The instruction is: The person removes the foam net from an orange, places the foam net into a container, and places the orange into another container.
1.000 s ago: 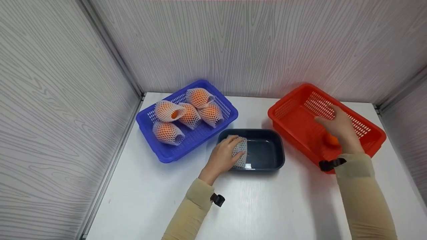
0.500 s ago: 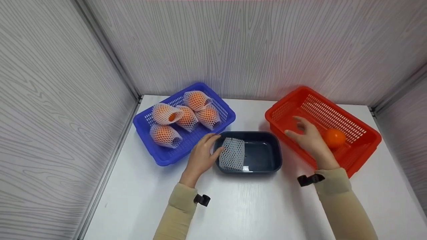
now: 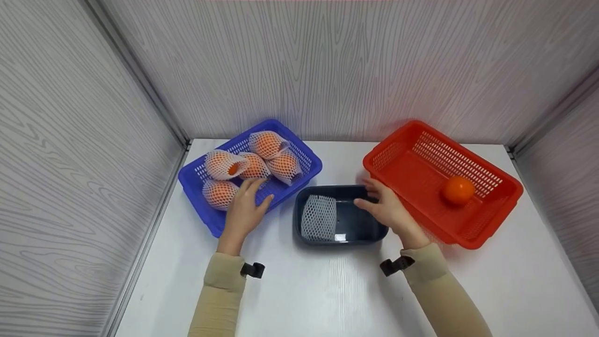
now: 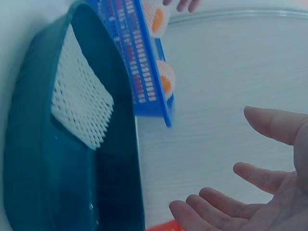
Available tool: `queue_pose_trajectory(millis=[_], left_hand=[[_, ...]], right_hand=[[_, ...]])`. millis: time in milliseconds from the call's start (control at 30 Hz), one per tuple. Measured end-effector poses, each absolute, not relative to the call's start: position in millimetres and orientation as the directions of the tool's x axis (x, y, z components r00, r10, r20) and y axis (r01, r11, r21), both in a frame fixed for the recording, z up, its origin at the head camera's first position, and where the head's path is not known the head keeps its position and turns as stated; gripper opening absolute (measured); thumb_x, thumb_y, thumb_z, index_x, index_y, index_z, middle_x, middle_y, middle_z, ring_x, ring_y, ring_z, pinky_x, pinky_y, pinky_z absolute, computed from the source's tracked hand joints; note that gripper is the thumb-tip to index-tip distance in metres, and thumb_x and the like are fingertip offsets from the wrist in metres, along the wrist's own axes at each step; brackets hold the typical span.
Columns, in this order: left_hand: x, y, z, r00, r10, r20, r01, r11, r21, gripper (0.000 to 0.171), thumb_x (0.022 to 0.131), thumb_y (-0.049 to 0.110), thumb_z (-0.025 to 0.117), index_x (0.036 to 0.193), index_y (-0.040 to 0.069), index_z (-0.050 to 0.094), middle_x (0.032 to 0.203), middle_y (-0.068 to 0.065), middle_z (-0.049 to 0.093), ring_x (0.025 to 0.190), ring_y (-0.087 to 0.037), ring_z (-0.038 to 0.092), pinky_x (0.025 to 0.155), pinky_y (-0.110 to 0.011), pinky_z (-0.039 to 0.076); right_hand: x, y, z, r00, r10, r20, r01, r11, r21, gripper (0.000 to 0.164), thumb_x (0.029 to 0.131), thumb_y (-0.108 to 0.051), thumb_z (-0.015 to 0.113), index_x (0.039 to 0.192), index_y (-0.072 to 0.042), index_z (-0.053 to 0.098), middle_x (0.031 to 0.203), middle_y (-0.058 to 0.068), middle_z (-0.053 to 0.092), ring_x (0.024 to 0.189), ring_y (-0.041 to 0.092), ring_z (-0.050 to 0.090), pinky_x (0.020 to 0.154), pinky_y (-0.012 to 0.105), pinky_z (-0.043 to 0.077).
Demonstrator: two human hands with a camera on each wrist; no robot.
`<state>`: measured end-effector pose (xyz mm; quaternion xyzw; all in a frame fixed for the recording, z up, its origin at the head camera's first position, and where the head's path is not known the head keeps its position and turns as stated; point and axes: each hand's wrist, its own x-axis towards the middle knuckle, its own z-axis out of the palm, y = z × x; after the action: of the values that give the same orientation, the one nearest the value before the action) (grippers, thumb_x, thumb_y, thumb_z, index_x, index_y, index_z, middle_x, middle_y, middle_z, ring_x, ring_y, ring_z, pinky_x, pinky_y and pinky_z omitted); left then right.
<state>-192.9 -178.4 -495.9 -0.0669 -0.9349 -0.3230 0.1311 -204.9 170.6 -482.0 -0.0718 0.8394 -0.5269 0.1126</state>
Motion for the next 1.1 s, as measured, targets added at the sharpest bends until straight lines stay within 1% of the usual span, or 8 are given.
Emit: queue_pose_trajectory(millis=[133, 233, 400, 567, 767, 967, 1033, 1100], left_hand=[[-199.5, -201.3, -484.1, -0.971, 0.011, 0.239, 0.15, 0.805, 0.574, 0.053, 0.092, 0.025, 0.07, 0.139, 0.005, 0.054, 0.138, -0.02, 0.05, 0.123, -0.037, 0.051, 0.101, -0.052, 0.041], [-203.7, -217.5, -478.6, -0.978, 0.005, 0.211, 0.124, 0.822, 0.556, 0.056, 0.092, 0.024, 0.07, 0.142, 0.005, 0.051, 0.138, -0.022, 0.048, 0.122, -0.041, 0.051, 0.098, -0.056, 0.042], [-212.6, -238.9, -473.8, -0.991, 0.001, 0.131, 0.071, 0.842, 0.534, 0.059, 0.092, 0.023, 0.069, 0.144, 0.006, 0.046, 0.139, -0.021, 0.045, 0.121, -0.043, 0.05, 0.094, -0.062, 0.042], [-222.5, -254.8, -471.7, -0.998, -0.001, 0.068, 0.034, 0.863, 0.504, 0.064, 0.091, 0.018, 0.068, 0.147, 0.005, 0.041, 0.142, -0.024, 0.041, 0.124, -0.045, 0.046, 0.097, -0.063, 0.04], [-236.9, -266.0, -468.5, -1.0, 0.013, 0.026, 0.024, 0.887, 0.461, 0.068, 0.088, 0.015, 0.069, 0.148, 0.004, 0.038, 0.144, -0.029, 0.038, 0.128, -0.048, 0.042, 0.101, -0.063, 0.035], [-250.5, -271.2, -462.6, -0.994, 0.063, -0.087, 0.015, 0.884, 0.467, 0.072, 0.09, 0.017, 0.07, 0.152, 0.007, 0.033, 0.152, -0.027, 0.027, 0.137, -0.048, 0.03, 0.108, -0.062, 0.027], [-255.0, -272.7, -461.2, -0.99, 0.08, -0.117, 0.017, 0.885, 0.466, 0.073, 0.091, 0.017, 0.07, 0.152, 0.007, 0.032, 0.154, -0.026, 0.023, 0.139, -0.047, 0.026, 0.109, -0.062, 0.024], [-259.2, -274.7, -461.0, -0.987, 0.094, -0.133, 0.022, 0.886, 0.464, 0.073, 0.09, 0.016, 0.07, 0.152, 0.006, 0.033, 0.155, -0.026, 0.02, 0.141, -0.047, 0.022, 0.11, -0.061, 0.022]], right_hand=[[-200.5, 154.1, -488.0, -0.955, -0.273, -0.113, -0.017, 0.433, -0.901, 0.067, 0.091, -0.019, 0.07, 0.149, -0.008, 0.04, 0.142, 0.024, 0.044, 0.129, 0.041, 0.045, 0.103, 0.052, 0.041], [-198.1, 142.1, -492.5, -0.948, -0.304, -0.097, -0.047, 0.432, -0.901, 0.066, 0.091, -0.018, 0.07, 0.148, -0.007, 0.04, 0.141, 0.024, 0.045, 0.128, 0.041, 0.046, 0.102, 0.053, 0.042], [-196.5, 124.0, -495.5, -0.937, -0.333, -0.107, -0.046, 0.421, -0.906, 0.067, 0.091, -0.02, 0.071, 0.149, -0.01, 0.04, 0.142, 0.021, 0.046, 0.128, 0.039, 0.047, 0.1, 0.052, 0.044], [-194.9, 104.5, -498.6, -0.92, -0.371, -0.126, -0.024, 0.373, -0.927, 0.067, 0.091, -0.02, 0.07, 0.15, -0.013, 0.04, 0.143, 0.018, 0.046, 0.128, 0.038, 0.048, 0.098, 0.051, 0.046], [-194.3, 82.8, -506.8, -0.897, -0.427, -0.113, -0.038, 0.329, -0.943, 0.063, 0.093, -0.017, 0.068, 0.15, -0.013, 0.041, 0.143, 0.02, 0.046, 0.126, 0.033, 0.05, 0.1, 0.05, 0.044], [-193.7, 69.1, -515.5, -0.884, -0.456, -0.105, -0.038, 0.292, -0.956, 0.064, 0.093, -0.018, 0.069, 0.149, -0.008, 0.041, 0.142, 0.021, 0.046, 0.125, 0.034, 0.051, 0.102, 0.049, 0.042], [-195.0, 64.6, -518.9, -0.882, -0.461, -0.1, -0.038, 0.281, -0.959, 0.063, 0.092, -0.018, 0.069, 0.148, -0.007, 0.042, 0.141, 0.022, 0.047, 0.124, 0.033, 0.052, 0.101, 0.049, 0.043], [-196.2, 59.7, -522.1, -0.878, -0.467, -0.106, -0.034, 0.28, -0.959, 0.063, 0.092, -0.018, 0.069, 0.148, -0.007, 0.042, 0.14, 0.021, 0.047, 0.124, 0.032, 0.052, 0.101, 0.048, 0.044]])
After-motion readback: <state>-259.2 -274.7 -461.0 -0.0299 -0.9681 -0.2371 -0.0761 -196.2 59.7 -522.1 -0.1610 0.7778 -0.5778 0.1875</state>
